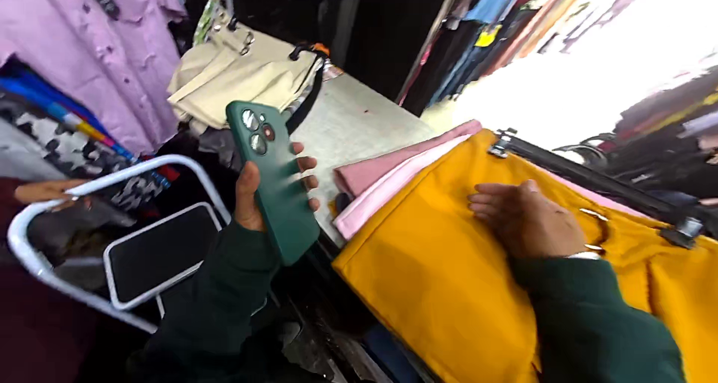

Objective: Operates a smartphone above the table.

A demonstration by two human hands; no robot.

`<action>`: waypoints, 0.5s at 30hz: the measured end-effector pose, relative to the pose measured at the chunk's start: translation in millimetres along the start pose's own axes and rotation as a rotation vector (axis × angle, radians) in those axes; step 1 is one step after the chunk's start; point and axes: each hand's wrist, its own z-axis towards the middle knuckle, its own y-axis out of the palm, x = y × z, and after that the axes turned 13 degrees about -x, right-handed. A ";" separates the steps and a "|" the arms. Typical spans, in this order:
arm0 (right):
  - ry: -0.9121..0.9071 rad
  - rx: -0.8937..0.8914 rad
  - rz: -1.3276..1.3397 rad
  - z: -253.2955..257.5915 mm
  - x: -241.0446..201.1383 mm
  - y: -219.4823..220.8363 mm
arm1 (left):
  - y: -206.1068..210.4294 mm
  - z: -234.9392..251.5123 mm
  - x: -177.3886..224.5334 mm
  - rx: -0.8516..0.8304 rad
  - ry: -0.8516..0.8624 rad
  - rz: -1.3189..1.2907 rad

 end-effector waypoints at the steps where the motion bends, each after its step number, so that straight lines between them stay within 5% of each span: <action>1: 0.004 -0.003 0.003 0.7 1.4 -1.2 | -7.0 -19.9 8.9 0.053 0.031 0.019; 6: 0.010 0.010 0.000 0.0 7.8 -4.8 | -52.7 -118.7 6.4 0.544 -0.029 0.204; 11: -0.068 -0.008 -0.043 -0.2 8.8 -6.2 | -82.0 -150.1 -57.3 1.230 -0.434 0.174; 15: -0.069 0.012 -0.055 -2.1 6.1 -3.9 | -92.2 -138.2 -100.8 1.103 -0.883 0.394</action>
